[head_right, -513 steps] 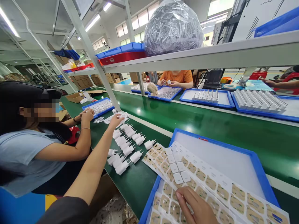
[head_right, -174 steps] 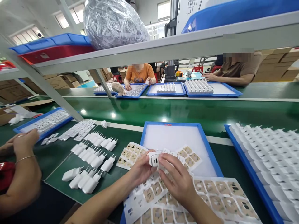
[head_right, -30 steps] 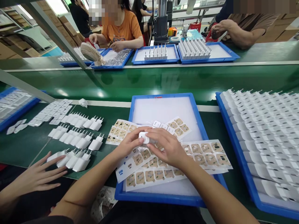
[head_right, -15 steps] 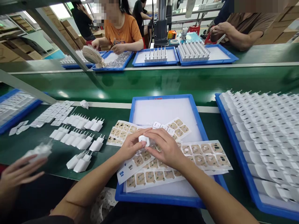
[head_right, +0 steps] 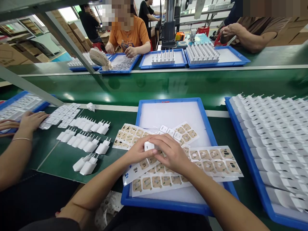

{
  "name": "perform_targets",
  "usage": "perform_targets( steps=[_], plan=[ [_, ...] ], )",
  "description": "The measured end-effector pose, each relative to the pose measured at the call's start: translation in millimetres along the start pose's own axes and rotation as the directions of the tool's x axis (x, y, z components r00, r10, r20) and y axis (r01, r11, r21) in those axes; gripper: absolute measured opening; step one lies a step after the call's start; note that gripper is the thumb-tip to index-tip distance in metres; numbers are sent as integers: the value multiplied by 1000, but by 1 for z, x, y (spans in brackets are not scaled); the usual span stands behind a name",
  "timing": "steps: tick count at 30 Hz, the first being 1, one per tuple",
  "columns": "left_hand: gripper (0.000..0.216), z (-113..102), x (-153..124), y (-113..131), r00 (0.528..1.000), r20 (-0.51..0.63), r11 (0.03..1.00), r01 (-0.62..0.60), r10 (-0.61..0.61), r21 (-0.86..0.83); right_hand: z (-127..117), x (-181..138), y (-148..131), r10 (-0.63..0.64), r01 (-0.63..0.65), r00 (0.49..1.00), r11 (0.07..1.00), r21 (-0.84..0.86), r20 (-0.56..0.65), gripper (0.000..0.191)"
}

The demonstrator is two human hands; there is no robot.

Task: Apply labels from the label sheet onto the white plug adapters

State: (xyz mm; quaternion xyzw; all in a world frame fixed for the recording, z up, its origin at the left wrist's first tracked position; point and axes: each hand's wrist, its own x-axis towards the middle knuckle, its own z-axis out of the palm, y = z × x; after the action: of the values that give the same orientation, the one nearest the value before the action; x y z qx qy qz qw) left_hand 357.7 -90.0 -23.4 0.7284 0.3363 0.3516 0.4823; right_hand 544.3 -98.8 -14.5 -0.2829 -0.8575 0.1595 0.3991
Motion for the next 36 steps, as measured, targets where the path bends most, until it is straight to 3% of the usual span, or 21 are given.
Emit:
perform_targets(
  steps=[15, 29, 36],
  plan=[
    [37, 9, -3, 6, 993, -111, 994, 36, -48, -105, -1, -3, -2, -31, 34, 999, 995, -92, 31, 40],
    [46, 9, -6, 5, 994, -100, 996, 25, -33, -81, -2, -2, -4, -12, 18, 999, 992, -122, 49, 40],
    [46, 12, -9, 3, 982, -166, 995, 74, -86, -73, -1, -2, -3, 108, -104, 991, 992, -66, 72, 37]
  ],
)
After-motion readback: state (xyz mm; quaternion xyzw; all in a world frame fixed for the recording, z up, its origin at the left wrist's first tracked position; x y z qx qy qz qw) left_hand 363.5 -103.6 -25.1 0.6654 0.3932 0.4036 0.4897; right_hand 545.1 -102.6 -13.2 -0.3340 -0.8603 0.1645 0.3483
